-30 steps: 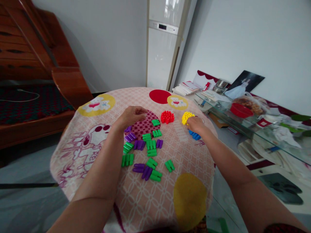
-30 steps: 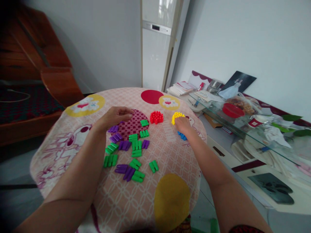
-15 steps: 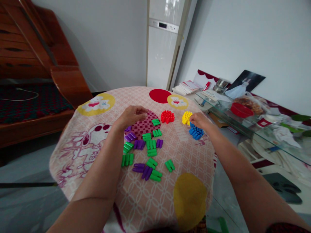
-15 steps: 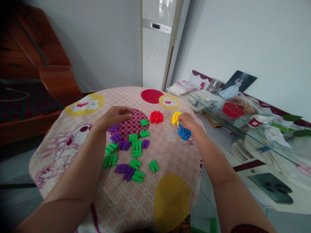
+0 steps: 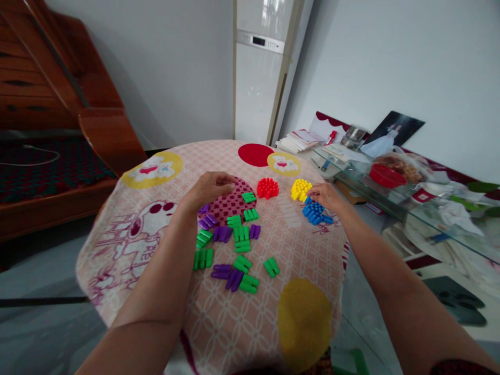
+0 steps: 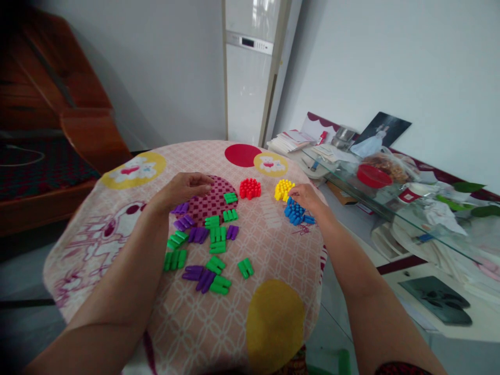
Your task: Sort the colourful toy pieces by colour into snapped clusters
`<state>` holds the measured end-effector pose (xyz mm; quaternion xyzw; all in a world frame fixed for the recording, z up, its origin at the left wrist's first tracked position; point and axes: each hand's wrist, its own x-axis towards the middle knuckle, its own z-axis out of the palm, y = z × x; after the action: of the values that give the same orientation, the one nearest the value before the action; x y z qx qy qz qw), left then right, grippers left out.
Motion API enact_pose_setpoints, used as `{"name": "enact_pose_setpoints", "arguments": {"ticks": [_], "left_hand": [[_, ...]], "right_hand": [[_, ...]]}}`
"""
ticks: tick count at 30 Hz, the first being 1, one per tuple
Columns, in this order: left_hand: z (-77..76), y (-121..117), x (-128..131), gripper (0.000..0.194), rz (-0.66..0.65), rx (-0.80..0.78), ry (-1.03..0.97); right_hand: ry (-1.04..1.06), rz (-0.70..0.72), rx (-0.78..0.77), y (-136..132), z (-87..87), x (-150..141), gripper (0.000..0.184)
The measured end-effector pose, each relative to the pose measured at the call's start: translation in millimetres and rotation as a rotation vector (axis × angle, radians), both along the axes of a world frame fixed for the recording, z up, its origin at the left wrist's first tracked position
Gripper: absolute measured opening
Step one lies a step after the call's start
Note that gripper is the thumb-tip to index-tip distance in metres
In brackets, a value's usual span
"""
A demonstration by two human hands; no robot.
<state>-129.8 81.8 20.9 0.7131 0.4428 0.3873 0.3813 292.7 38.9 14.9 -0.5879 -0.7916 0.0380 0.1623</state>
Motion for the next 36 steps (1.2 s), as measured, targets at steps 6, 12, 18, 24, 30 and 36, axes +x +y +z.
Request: {"name": "enact_pose_setpoints", "arguments": {"ticks": [6, 12, 18, 24, 30, 36], "left_hand": [[-2.2, 1.6, -0.7, 0.041, -0.061, 0.021, 0.062], [-2.7, 2.4, -1.9, 0.04, -0.064, 0.01, 0.025], [-3.8, 5.2, -3.0, 0.039, -0.066, -0.018, -0.015], [-2.6, 2.8, 1.2, 0.039, -0.085, 0.003, 0.049], [-0.3, 0.2, 2.8, 0.042, -0.08, -0.005, 0.09], [-2.3, 1.7, 0.2, 0.045, -0.075, -0.027, 0.054]], "right_hand": [[0.043, -0.091, -0.069, -14.3, -4.7, 0.3, 0.023], [0.018, -0.383, 0.061, -37.0, 1.1, 14.9, 0.028], [-0.243, -0.549, -0.172, -75.0, -18.0, 29.9, 0.028], [-0.149, -0.629, -0.161, -88.5, -37.9, 23.5, 0.026], [0.306, -0.851, -0.091, -84.4, -46.4, 13.1, 0.024], [0.472, -0.79, 0.063, -78.7, -48.6, 8.2, 0.024]]}}
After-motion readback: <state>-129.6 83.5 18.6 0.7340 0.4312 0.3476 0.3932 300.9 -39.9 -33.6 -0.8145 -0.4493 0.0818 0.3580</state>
